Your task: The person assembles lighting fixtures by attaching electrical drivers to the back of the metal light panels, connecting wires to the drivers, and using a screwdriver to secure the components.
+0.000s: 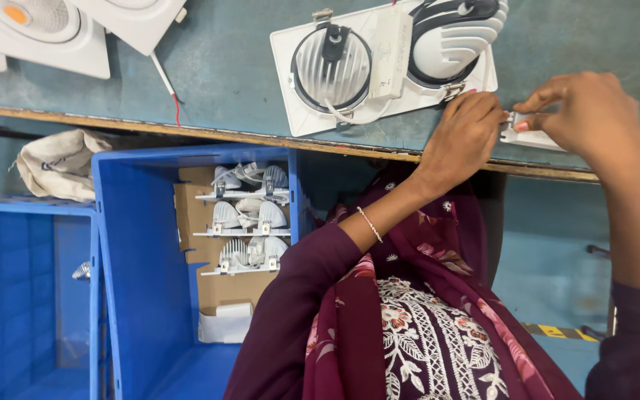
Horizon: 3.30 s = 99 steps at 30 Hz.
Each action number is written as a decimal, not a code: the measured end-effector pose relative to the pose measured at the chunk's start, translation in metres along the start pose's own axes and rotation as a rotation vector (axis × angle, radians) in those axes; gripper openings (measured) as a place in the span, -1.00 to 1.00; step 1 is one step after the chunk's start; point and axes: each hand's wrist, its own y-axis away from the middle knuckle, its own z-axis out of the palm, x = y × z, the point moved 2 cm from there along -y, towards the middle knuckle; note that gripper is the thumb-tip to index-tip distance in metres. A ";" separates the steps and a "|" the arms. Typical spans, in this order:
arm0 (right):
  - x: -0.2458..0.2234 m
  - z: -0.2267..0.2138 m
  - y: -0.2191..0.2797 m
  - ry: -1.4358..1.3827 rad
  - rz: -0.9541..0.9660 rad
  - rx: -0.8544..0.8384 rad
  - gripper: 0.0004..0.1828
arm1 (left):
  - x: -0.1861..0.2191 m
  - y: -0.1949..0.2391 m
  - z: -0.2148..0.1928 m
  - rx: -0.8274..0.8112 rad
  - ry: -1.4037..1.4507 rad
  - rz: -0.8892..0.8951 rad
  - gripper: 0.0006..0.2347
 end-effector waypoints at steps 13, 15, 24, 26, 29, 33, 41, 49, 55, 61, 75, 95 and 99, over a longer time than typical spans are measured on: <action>0.020 0.040 0.062 -0.186 -0.337 0.310 -0.55 | 0.009 0.005 -0.003 -0.008 -0.090 0.087 -0.62; 0.012 0.049 0.070 -0.128 -0.348 0.419 -0.58 | 0.007 0.005 -0.003 -0.041 -0.060 0.082 -0.61; 0.012 0.063 0.063 -0.129 -0.310 0.481 -0.66 | -0.005 0.000 -0.003 -0.115 0.203 -0.033 -0.63; 0.016 0.068 0.060 -0.134 -0.273 0.507 -0.70 | -0.004 0.000 -0.006 -0.111 0.220 -0.035 -0.67; 0.016 0.071 0.056 -0.140 -0.210 0.512 -0.75 | -0.002 -0.001 -0.008 -0.121 0.237 -0.075 -0.71; 0.013 0.068 0.055 -0.159 -0.199 0.495 -0.70 | 0.001 -0.002 -0.010 -0.116 0.221 -0.049 -0.71; 0.020 0.055 0.057 -0.266 -0.260 0.397 -0.60 | -0.002 -0.002 -0.014 -0.112 0.225 0.031 -0.72; 0.013 0.059 0.056 -0.233 -0.220 0.424 -0.63 | -0.003 -0.001 -0.006 -0.126 0.164 -0.013 -0.78; 0.020 0.067 0.056 -0.127 -0.286 0.425 -0.63 | -0.003 -0.003 -0.010 -0.142 0.186 -0.031 -0.77; 0.022 0.073 0.060 -0.104 -0.298 0.463 -0.68 | -0.002 0.002 -0.008 -0.073 0.194 0.047 -0.76; 0.014 0.052 0.063 -0.292 -0.310 0.369 -0.69 | -0.005 0.002 -0.007 -0.101 0.209 0.004 -0.77; -0.038 0.003 0.075 0.310 -0.392 0.666 -0.74 | 0.038 0.040 -0.058 0.162 0.211 0.062 -0.75; -0.078 -0.042 0.053 0.348 -0.575 0.708 -0.78 | 0.034 0.060 -0.097 0.342 0.011 -0.079 -0.73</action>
